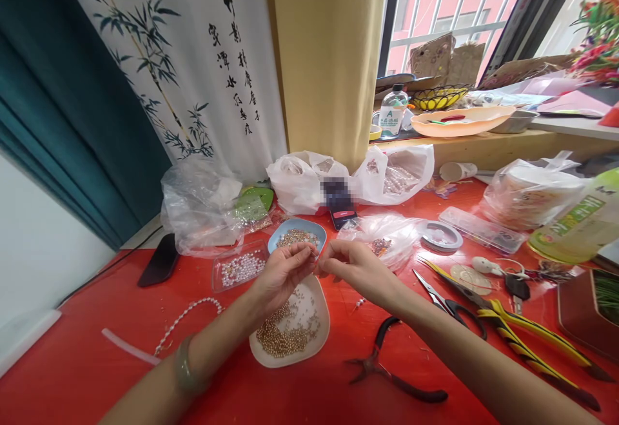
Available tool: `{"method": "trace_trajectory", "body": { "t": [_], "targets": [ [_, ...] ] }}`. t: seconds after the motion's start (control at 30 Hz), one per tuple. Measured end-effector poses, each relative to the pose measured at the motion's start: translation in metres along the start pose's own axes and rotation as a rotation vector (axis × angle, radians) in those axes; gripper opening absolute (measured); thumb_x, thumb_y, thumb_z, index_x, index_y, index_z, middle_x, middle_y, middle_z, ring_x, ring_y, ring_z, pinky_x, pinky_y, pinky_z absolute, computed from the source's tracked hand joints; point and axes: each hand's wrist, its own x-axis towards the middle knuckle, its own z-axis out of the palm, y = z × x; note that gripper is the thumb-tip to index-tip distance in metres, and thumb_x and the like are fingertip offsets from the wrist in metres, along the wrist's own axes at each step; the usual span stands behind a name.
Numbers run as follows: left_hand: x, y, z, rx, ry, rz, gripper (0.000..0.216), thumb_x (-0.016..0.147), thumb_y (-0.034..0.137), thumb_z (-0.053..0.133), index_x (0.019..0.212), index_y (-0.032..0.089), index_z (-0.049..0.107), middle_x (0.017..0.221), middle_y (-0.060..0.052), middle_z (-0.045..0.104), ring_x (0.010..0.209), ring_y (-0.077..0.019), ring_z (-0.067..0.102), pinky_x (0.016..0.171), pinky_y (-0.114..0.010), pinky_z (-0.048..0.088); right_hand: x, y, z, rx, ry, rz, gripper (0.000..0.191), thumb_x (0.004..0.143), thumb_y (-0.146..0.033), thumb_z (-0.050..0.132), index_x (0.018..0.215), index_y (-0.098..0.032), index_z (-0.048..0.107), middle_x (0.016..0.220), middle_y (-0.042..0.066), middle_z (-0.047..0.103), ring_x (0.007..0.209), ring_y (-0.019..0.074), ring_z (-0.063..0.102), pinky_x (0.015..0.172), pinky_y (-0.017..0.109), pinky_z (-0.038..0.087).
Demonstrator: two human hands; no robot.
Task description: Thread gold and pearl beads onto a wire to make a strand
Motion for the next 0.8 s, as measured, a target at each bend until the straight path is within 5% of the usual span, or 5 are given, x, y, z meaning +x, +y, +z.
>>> {"method": "trace_trajectory", "body": {
  "t": [0.8],
  "targets": [
    [-0.0004,-0.0010,-0.0001,0.011,0.021,0.037,0.016,0.057,0.012,0.072,0.070,0.011,0.063,0.065,0.000,0.062,0.059,-0.0067,0.057,0.059,-0.015,0.046,-0.0004,-0.0045,0.0013,0.111,-0.005,0.060,0.011,0.067,-0.014,0.045,0.059,-0.016,0.053,0.068,0.005,0.065,0.069,0.0167,0.061,0.054,0.025,0.045]
  ]
}}
